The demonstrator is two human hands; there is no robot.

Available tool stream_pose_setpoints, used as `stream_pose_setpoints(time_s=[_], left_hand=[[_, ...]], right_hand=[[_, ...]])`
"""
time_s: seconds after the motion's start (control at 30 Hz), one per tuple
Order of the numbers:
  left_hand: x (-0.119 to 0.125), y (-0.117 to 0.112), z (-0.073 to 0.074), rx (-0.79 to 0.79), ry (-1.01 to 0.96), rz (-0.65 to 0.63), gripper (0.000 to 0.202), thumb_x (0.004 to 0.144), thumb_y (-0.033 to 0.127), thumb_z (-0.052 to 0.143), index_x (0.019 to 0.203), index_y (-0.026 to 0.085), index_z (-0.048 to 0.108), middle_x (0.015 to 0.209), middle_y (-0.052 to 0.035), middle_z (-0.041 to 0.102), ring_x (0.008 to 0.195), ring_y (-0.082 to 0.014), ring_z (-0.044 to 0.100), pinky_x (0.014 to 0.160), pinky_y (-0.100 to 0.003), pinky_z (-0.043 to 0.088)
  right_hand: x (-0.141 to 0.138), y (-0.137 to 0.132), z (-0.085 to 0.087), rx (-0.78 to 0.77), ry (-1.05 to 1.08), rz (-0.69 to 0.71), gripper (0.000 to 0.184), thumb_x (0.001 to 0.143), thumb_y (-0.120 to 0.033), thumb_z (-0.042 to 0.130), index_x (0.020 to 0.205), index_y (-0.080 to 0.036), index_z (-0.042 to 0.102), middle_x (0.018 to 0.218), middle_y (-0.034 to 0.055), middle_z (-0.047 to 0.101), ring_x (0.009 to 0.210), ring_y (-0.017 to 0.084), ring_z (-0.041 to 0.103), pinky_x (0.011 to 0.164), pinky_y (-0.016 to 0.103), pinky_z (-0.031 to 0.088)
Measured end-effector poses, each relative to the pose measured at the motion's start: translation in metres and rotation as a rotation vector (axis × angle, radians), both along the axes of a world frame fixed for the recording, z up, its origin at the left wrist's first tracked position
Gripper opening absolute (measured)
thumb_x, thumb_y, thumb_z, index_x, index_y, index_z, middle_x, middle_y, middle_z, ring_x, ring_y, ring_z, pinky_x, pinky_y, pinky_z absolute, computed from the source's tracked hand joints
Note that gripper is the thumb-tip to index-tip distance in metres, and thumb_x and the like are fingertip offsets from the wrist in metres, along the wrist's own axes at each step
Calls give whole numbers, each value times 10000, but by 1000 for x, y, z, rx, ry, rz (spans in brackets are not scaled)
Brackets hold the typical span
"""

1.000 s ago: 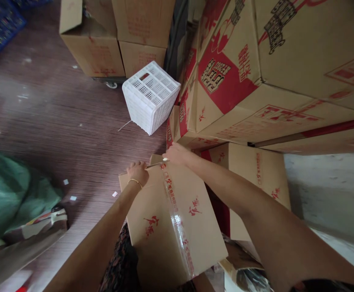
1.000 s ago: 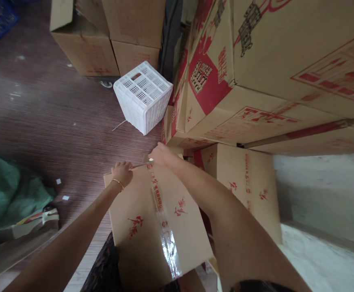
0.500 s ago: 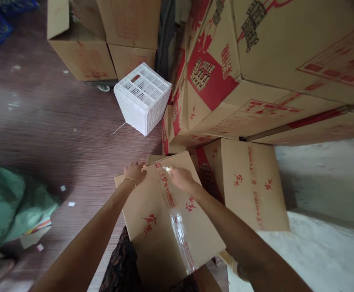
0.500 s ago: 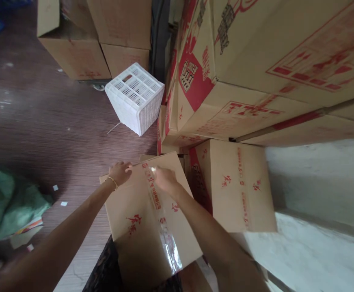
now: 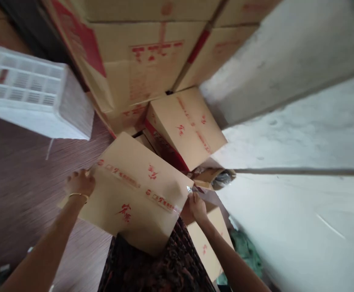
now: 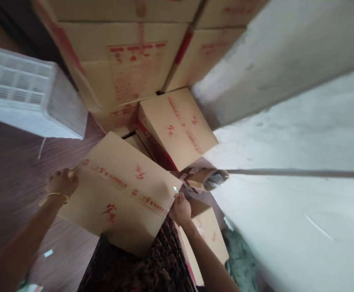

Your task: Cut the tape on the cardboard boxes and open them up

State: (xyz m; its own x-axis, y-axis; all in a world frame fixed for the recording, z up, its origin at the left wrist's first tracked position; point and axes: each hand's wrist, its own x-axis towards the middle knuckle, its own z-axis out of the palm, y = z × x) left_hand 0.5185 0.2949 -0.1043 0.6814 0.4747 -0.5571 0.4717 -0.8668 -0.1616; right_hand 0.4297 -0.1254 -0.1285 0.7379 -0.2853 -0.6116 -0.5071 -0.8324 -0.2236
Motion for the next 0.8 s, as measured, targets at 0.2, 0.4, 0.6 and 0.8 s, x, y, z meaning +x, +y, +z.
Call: stream_pose_setpoints(time_s=[0.2, 0.4, 0.6, 0.8], left_hand=[[6, 8, -18, 76, -162, -280, 534, 842, 343, 393, 1309, 104, 498, 1226, -191, 613, 1192, -441, 546, 991, -574, 458], [-7, -140, -14, -208, -55, -849, 538, 878, 212, 424, 1392, 172, 580, 1484, -192, 463, 1372, -394, 417, 1132, -577, 344], [-24, -304, -29, -454, 125, -1240, 560, 900, 169, 505, 1433, 333, 551, 1635, -81, 291, 1519, -338, 201, 1204, -536, 256], [-15, -347, -44, -377, 194, -1579, 488, 890, 85, 484, 1339, 210, 629, 1543, -165, 420, 1498, -336, 265, 1180, -509, 305]], right_hand=[[-77, 4, -5, -4, 89, -257, 367, 1012, -308, 280, 939, -171, 613, 851, 84, 705, 793, 214, 670, 648, 283, 453], [-85, 21, -16, 96, 132, -327, 410, 1041, -283, 206, 1162, -151, 575, 1030, 114, 725, 927, 218, 691, 731, 292, 495], [-80, 21, -23, 219, 198, -344, 388, 1049, -297, 243, 1207, -146, 564, 1011, 136, 742, 948, 233, 716, 768, 313, 515], [-76, 17, -21, 251, 202, -338, 349, 1049, -311, 264, 1198, -171, 548, 1067, 155, 733, 999, 231, 717, 805, 320, 521]])
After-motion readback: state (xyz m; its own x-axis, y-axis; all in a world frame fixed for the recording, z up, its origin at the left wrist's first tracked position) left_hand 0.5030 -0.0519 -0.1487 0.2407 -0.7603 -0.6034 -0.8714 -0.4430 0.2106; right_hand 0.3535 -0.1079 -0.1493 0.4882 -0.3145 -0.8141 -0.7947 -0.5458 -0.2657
